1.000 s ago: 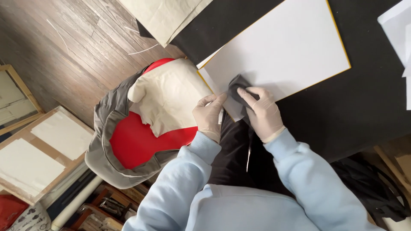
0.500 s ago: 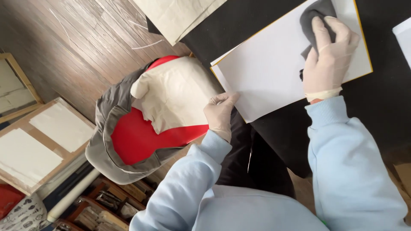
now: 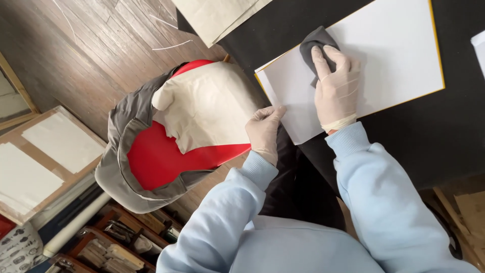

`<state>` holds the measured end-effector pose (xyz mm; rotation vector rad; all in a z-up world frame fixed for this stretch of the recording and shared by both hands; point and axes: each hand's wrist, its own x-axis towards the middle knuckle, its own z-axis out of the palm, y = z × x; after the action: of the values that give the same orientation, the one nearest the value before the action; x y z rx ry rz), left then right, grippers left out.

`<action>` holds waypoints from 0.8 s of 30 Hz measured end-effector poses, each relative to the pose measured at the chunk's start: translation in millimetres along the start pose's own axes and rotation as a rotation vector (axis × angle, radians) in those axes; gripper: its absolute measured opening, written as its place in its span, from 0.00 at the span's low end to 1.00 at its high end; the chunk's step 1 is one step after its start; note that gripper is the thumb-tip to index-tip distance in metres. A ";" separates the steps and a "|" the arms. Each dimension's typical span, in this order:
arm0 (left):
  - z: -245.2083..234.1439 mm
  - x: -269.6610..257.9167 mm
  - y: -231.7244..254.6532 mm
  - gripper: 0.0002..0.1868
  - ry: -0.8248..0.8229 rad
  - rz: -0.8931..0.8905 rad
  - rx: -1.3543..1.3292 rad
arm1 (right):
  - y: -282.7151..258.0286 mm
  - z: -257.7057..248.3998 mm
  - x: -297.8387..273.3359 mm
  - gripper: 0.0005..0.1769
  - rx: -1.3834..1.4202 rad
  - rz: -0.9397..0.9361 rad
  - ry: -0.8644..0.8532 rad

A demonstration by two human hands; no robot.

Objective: The recorder applies a protective film to a piece of graphic artwork and smooths it using a cloth.

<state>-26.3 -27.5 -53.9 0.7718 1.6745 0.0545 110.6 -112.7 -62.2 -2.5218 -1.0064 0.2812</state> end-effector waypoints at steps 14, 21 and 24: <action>-1.1 14.0 -14.0 0.08 -0.044 0.047 -0.122 | -31.5 27.7 -9.6 0.27 0.028 -0.081 -0.064; -2.6 18.5 -16.5 0.09 -0.053 0.044 -0.162 | -41.5 32.5 -11.5 0.28 0.065 -0.077 -0.130; -3.9 21.1 -19.0 0.09 -0.057 0.060 -0.168 | -45.3 32.7 -12.7 0.28 0.088 -0.091 -0.138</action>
<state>-39.4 -30.1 -79.3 0.6898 1.5712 0.2107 63.1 -82.1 -71.0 -2.3964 -1.1324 0.4671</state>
